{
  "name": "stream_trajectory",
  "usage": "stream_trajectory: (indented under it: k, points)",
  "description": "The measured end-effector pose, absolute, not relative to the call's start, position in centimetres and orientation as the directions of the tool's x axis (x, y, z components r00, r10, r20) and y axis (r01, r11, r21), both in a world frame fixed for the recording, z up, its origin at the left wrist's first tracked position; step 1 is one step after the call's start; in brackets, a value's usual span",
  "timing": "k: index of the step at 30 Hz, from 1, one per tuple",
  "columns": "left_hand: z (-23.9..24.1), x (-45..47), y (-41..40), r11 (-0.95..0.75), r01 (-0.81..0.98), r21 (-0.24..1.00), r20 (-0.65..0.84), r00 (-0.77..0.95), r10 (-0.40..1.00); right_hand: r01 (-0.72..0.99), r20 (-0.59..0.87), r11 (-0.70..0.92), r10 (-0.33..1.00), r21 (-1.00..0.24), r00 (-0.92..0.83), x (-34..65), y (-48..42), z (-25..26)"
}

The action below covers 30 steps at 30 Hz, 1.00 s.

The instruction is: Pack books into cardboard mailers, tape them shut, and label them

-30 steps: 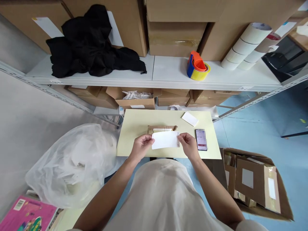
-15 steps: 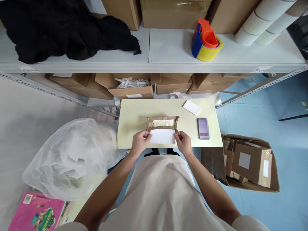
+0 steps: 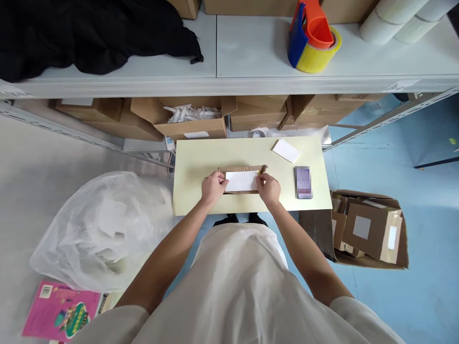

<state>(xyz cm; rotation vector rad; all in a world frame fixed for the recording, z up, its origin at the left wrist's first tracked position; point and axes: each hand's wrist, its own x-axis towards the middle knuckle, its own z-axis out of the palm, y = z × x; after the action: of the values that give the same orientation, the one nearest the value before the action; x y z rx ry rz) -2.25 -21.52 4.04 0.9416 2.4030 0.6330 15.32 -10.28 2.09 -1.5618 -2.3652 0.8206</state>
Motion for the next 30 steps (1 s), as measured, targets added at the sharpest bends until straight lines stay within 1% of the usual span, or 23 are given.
stream_trajectory:
  k: [4, 7, 14, 20, 21, 23, 25, 27, 29, 30]
  points:
    - [3.7, -2.2, -21.3, 0.664, 0.487, 0.567, -0.259, -0.661, 0.705, 0.784, -0.097, 0.344, 0.886, -0.517, -0.453, 15.2, -10.0, 1.4]
    - [3.6, -2.1, -21.2, 0.672, 0.509, 0.538, -0.248, -0.666, 0.704, 0.771, -0.057, 0.393, 0.874, -0.501, -0.483, 15.0, -10.0, 1.0]
    - [4.3, -1.9, -20.4, 0.73, 0.564, 0.387, -0.288, -0.678, 0.676, 0.779, -0.002, 0.472, 0.855, -0.412, -0.519, 14.7, -10.1, 0.7]
    - [5.1, -3.1, -19.5, 0.799, 0.546, 0.251, -0.394, -0.696, 0.6, 0.81, -0.041, 0.493, 0.846, -0.318, -0.531, 14.7, -9.7, 0.8]
    - [5.1, -3.5, -19.7, 0.806, 0.538, 0.245, -0.403, -0.7, 0.59, 0.814, -0.037, 0.487, 0.851, -0.318, -0.523, 14.9, -9.6, 0.9]
    - [4.8, -3.9, -20.4, 0.805, 0.525, 0.278, -0.398, -0.7, 0.594, 0.81, -0.009, 0.476, 0.86, -0.342, -0.51, 15.4, -9.3, 1.1]
    - [4.5, -3.9, -21.5, 0.748, 0.564, 0.35, -0.312, -0.683, 0.661, 0.785, 0.039, 0.489, 0.856, -0.381, -0.515, 15.9, -9.2, 1.4]
    - [4.2, -3.2, -22.3, 0.596, 0.689, 0.413, -0.165, -0.587, 0.793, 0.736, 0.093, 0.54, 0.827, -0.409, -0.555, 16.2, -9.6, 1.8]
    - [4.0, -2.1, -22.7, 0.36, 0.833, 0.42, -0.056, -0.372, 0.927, 0.64, 0.122, 0.646, 0.737, -0.416, -0.665, 15.9, -10.3, 2.1]
    - [3.8, -1.5, -22.7, 0.246, 0.879, 0.408, -0.041, -0.251, 0.967, 0.574, 0.115, 0.707, 0.666, -0.412, -0.737, 15.6, -10.8, 2.2]
